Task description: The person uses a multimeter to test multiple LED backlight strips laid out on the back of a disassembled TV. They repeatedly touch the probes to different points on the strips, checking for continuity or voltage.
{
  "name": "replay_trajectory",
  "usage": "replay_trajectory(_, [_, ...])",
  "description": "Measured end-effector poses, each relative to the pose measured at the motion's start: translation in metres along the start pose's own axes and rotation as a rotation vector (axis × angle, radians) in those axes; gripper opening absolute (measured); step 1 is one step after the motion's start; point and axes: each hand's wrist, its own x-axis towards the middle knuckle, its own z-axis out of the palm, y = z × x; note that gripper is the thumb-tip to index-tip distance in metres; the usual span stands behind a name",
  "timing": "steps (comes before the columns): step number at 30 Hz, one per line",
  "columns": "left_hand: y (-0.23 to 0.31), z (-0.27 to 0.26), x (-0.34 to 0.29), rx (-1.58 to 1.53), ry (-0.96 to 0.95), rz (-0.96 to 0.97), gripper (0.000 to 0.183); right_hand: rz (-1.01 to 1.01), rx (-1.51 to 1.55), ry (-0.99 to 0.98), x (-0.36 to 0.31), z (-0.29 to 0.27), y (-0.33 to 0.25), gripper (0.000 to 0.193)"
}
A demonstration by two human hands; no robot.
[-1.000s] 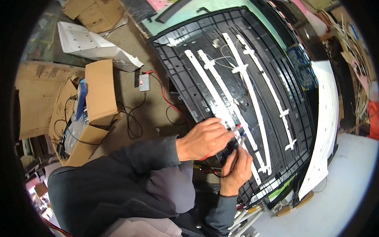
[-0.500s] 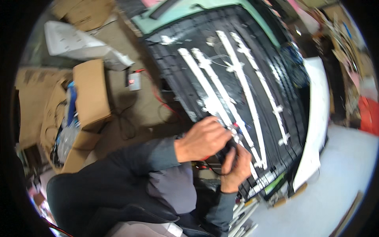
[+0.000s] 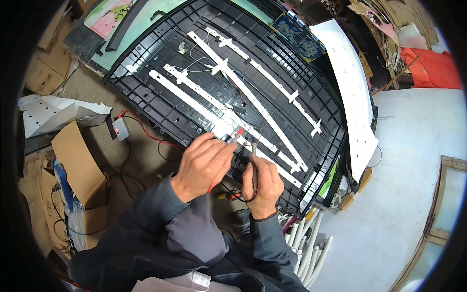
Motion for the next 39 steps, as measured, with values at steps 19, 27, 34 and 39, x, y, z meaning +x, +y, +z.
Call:
replay_trajectory(19, [-0.036,-0.026,0.002,0.116,0.013,-0.049,0.032,-0.071,0.093,-0.014,0.019,0.044,-0.02,0.032])
replay_trajectory(27, [-0.037,-0.026,0.003,0.095,-0.001,-0.068,0.032,-0.059,0.097,-0.025,0.022,0.05,-0.022,0.032])
replay_trajectory(34, [-0.039,-0.027,0.004,0.102,-0.006,-0.058,0.032,-0.067,0.089,-0.031,0.025,0.055,-0.02,0.032])
replay_trajectory(39, [-0.041,-0.026,0.003,0.105,0.008,-0.044,0.032,-0.065,0.08,-0.021,0.025,0.057,-0.019,0.032])
